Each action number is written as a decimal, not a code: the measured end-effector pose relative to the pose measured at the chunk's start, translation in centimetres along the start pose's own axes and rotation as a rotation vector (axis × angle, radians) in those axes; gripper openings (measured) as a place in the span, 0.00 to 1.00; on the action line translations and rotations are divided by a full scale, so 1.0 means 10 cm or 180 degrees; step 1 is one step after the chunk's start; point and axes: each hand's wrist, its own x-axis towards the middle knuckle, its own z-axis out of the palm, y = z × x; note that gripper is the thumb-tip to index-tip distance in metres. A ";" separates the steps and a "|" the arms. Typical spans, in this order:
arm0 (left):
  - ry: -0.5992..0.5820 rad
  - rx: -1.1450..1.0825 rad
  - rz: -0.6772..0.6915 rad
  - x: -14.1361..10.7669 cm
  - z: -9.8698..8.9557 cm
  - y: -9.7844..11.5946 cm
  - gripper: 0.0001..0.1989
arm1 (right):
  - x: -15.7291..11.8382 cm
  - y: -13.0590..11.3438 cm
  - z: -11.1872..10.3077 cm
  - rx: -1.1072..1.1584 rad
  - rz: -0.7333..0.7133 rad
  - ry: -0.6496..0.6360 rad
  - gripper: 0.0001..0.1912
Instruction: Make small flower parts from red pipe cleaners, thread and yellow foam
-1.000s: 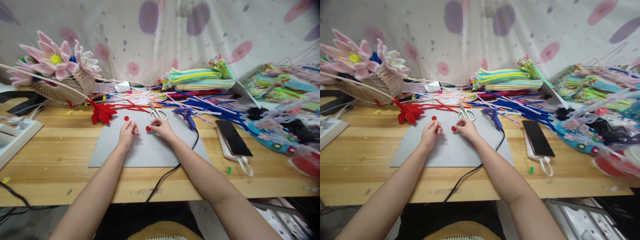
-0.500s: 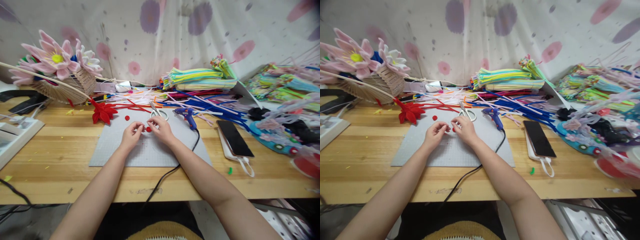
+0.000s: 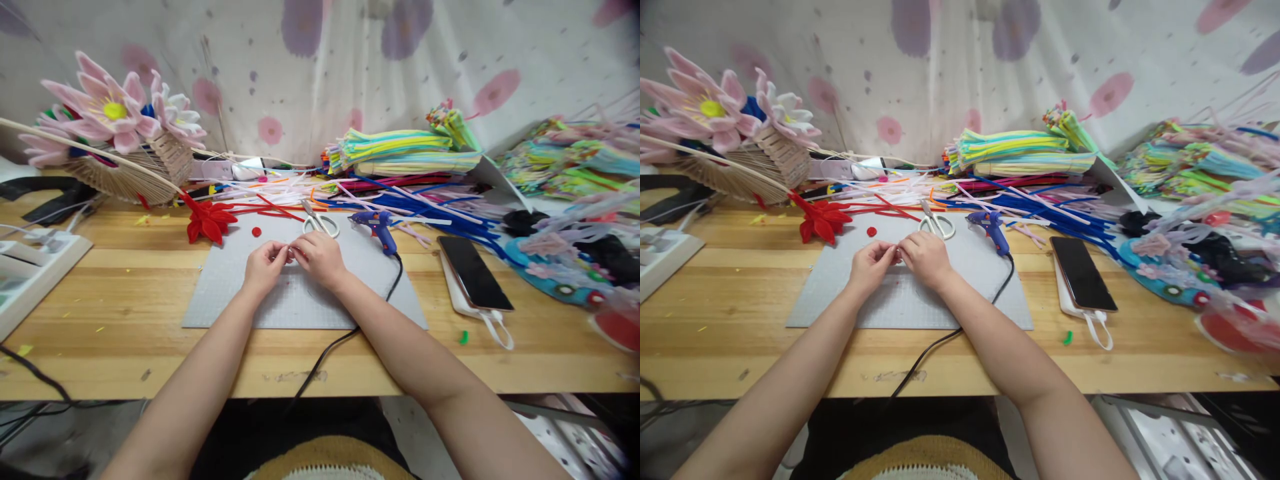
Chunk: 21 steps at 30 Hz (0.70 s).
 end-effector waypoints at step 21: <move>-0.0225 0.0062 0.0059 -0.01 0.00 0.04 0.12 | -0.01 0.05 -0.03 0.0333 0.0209 0.0054 0.10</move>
